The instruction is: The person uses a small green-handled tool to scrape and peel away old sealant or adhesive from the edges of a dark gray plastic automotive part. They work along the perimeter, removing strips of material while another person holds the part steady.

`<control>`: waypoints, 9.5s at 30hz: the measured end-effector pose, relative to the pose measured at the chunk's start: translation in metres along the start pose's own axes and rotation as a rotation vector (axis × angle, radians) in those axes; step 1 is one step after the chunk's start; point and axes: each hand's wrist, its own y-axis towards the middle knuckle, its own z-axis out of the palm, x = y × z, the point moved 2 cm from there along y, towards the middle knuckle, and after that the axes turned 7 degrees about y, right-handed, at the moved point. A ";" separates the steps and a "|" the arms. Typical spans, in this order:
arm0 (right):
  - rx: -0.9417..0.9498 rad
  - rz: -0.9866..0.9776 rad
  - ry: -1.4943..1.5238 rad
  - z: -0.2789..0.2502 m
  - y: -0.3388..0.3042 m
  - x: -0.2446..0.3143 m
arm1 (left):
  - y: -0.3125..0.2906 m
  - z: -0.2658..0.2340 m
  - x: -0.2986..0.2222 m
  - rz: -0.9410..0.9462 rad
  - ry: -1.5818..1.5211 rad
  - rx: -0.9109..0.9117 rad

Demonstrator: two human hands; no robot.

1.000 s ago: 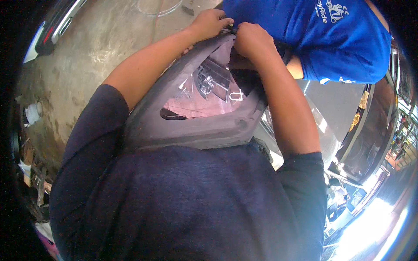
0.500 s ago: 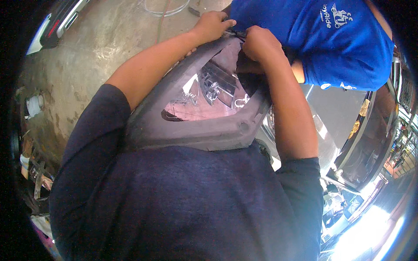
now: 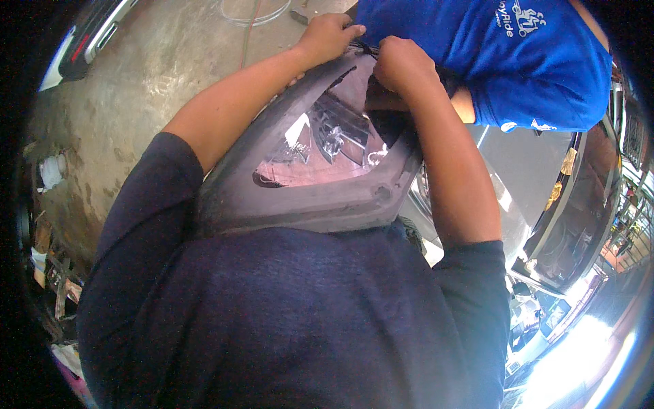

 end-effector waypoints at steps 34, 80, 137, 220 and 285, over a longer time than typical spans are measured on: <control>-0.090 -0.172 0.074 -0.024 -0.014 -0.010 | 0.057 0.009 0.012 0.035 -0.003 0.265; -0.326 -0.370 0.050 -0.059 0.035 0.061 | 0.064 -0.113 0.023 -0.009 0.189 -0.185; -0.460 -0.302 0.127 -0.082 0.037 0.069 | 0.090 -0.149 0.008 0.026 0.194 -0.277; -0.563 -0.245 0.173 -0.090 0.027 0.050 | 0.141 -0.152 -0.039 0.128 0.287 0.012; -0.499 -0.148 0.217 -0.087 0.010 0.033 | 0.133 -0.160 -0.053 0.430 0.354 0.316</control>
